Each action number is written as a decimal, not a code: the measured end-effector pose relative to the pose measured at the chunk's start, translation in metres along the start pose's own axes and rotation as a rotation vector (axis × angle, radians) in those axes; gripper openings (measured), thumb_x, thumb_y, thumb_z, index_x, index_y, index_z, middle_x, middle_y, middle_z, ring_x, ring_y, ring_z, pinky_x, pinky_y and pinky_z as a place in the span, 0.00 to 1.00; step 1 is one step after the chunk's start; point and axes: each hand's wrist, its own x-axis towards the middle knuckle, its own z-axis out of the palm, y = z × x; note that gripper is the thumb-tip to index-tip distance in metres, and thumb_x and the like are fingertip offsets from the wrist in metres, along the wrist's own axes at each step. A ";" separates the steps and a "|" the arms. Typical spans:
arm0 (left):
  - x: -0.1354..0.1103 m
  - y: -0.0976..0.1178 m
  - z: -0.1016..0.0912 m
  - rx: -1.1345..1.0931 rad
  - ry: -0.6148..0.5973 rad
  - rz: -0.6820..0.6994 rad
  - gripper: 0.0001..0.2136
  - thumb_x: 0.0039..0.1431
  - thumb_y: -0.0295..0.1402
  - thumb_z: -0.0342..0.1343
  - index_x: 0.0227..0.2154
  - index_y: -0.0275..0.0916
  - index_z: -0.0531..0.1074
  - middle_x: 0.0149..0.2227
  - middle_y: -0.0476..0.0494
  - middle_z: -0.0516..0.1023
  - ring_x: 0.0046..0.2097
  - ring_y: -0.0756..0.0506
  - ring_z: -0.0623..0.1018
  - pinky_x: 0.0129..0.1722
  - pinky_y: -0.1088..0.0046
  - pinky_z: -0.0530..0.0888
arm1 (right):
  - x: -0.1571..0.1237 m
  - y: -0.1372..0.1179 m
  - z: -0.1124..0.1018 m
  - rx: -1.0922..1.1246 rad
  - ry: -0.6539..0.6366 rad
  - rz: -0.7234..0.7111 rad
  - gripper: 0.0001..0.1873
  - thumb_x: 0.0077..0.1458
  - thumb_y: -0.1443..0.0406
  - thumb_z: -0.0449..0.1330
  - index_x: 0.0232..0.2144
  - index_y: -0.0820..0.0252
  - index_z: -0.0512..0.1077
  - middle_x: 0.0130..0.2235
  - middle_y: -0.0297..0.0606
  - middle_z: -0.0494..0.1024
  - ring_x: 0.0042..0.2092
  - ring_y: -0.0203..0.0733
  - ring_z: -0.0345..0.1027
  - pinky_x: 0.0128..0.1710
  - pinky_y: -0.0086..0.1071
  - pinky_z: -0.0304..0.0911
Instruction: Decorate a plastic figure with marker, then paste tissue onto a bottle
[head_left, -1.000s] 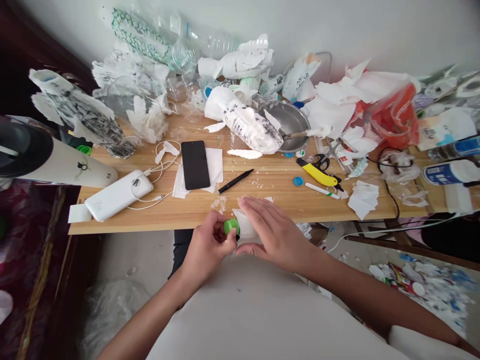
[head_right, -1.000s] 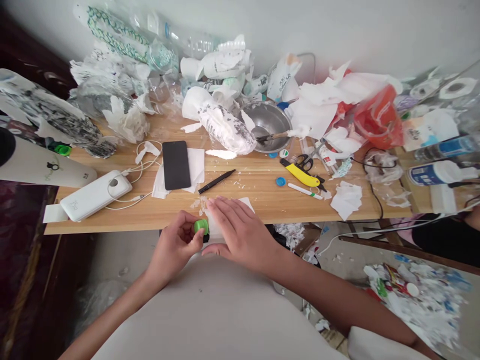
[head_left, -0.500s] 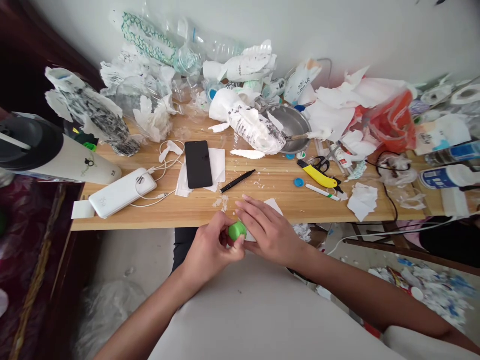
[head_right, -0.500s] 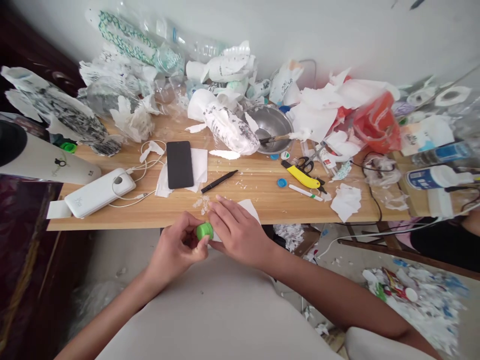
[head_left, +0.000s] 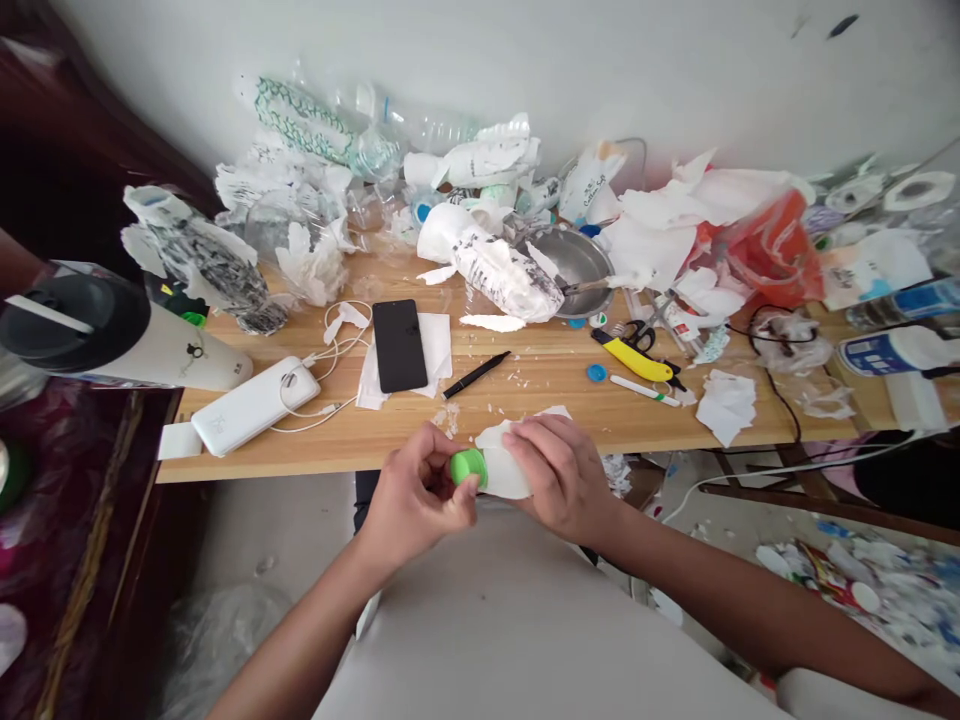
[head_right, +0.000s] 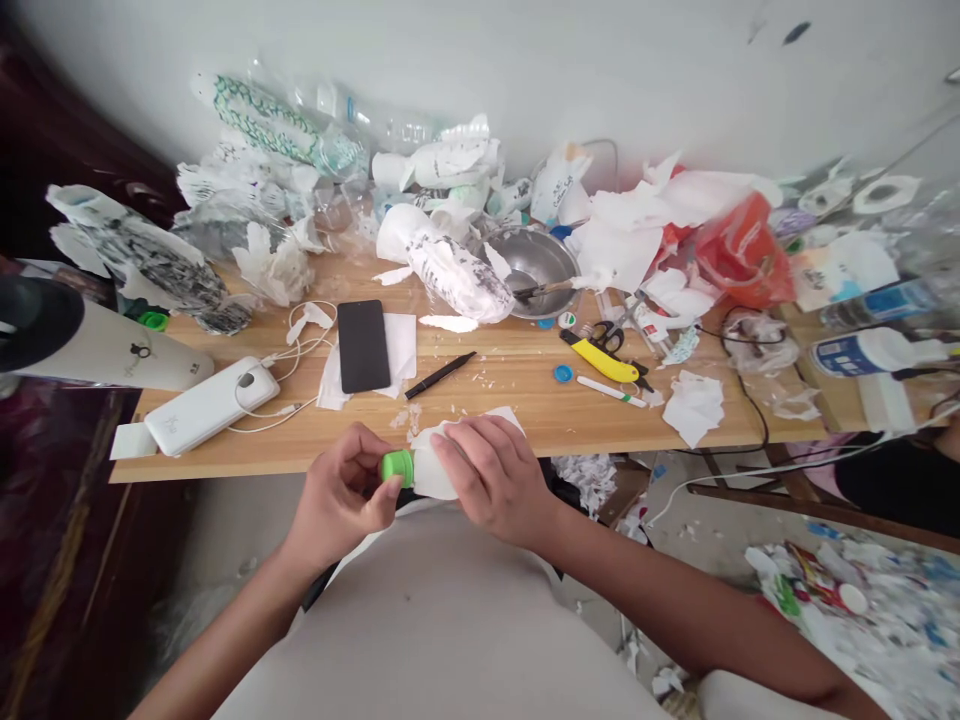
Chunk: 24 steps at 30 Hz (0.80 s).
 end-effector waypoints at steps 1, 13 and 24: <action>0.002 0.001 0.000 -0.024 0.007 -0.022 0.11 0.56 0.34 0.61 0.33 0.41 0.63 0.23 0.55 0.70 0.22 0.54 0.66 0.21 0.80 0.62 | 0.002 0.001 0.000 -0.018 -0.024 0.007 0.21 0.59 0.69 0.61 0.55 0.63 0.68 0.48 0.49 0.77 0.52 0.51 0.70 0.52 0.47 0.72; 0.013 -0.013 -0.015 0.231 0.040 0.186 0.14 0.64 0.40 0.58 0.50 0.43 0.69 0.46 0.41 0.74 0.43 0.44 0.73 0.39 0.69 0.71 | 0.021 0.020 -0.009 0.410 -0.352 0.346 0.35 0.52 0.62 0.70 0.59 0.64 0.63 0.53 0.52 0.74 0.54 0.55 0.70 0.53 0.47 0.70; 0.028 -0.044 0.031 -0.732 0.045 -0.244 0.23 0.65 0.52 0.52 0.54 0.42 0.73 0.54 0.38 0.79 0.56 0.38 0.77 0.54 0.61 0.72 | 0.004 -0.003 0.025 1.535 -0.309 1.089 0.38 0.58 0.36 0.53 0.54 0.61 0.70 0.38 0.46 0.82 0.38 0.48 0.78 0.35 0.38 0.74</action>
